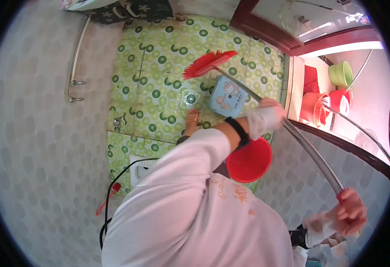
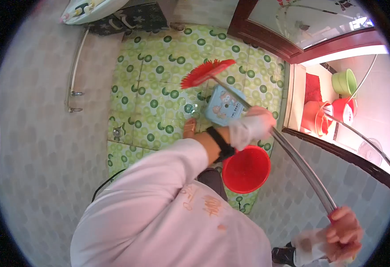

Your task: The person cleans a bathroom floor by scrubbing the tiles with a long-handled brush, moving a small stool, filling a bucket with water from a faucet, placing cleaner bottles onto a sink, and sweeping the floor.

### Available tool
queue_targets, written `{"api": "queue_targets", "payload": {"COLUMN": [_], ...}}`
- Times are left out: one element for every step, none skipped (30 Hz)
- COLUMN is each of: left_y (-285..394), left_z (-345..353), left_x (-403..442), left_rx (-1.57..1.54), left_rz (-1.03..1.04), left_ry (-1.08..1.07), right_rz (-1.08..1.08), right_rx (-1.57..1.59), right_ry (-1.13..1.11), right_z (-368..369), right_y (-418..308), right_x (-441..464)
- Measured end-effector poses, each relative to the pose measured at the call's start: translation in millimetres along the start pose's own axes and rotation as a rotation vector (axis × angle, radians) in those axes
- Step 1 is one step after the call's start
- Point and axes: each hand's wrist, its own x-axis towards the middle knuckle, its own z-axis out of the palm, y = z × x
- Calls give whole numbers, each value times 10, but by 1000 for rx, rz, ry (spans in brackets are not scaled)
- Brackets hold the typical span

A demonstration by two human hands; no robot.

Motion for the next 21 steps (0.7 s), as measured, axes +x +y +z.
{"api": "queue_targets", "payload": {"left_y": [-179,-434,-691,-886,-1006,-1045,-1101,-1135,-1058,-904,-741,-608,-540,-540,-552,-585,-687,-871,-1069,-1284,-1611], "left_z": [-96,-182,-267,-532,-711,-757,-796,-885,-839,-809,-806,-770,-786,-871,-960,-1032,-1069,-1157,-1352,-1507,-1581], "left_x": [-68,-152,-237,-367,-441,-410,-385,-362,-286,-183,-69,39,111,133,172,193,110,35,-82,-177,-258], "left_rx": [59,150,242,259,278,288,355,422,397,360,324,271,217,211,141,73,36,42,98,152,199], "left_rz": [-27,-90,-149,-196,-241,-222,-198,-181,-135,-112,-92,-42,7,0,6,13,-26,-31,-44,-57,-151], "left_ry": [-21,-62,-109,-152,-194,-195,-272,-344,-342,-323,-304,-287,-270,-266,-252,-239,-78,-74,-142,-213,-238], "right_rz": [21,41,50,62,56,120,183,168,134,105,86,88,60,35,35,20,5,3,13,23,89], "right_rx": [34,69,62,52,46,-25,-92,-91,-57,-23,-14,-10,-91,-175,-177,-173,-167,-160,-108,-59,-54], "right_ry": [-27,-51,-45,-35,-22,32,83,88,119,147,191,187,49,-93,-101,-89,-76,-81,-64,-46,-37], "right_z": [86,185,297,425,594,785,896,851,711,617,618,637,662,715,809,920,1022,1108,1194,1289,1462], "right_y": [153,312,514,672,755,832,860,822,728,614,444,296,165,97,114,162,232,361,550,749,924], "right_x": [45,65,43,-14,-73,-105,-97,-78,-92,-112,-94,-40,31,107,208,327,443,524,568,603,614]}}
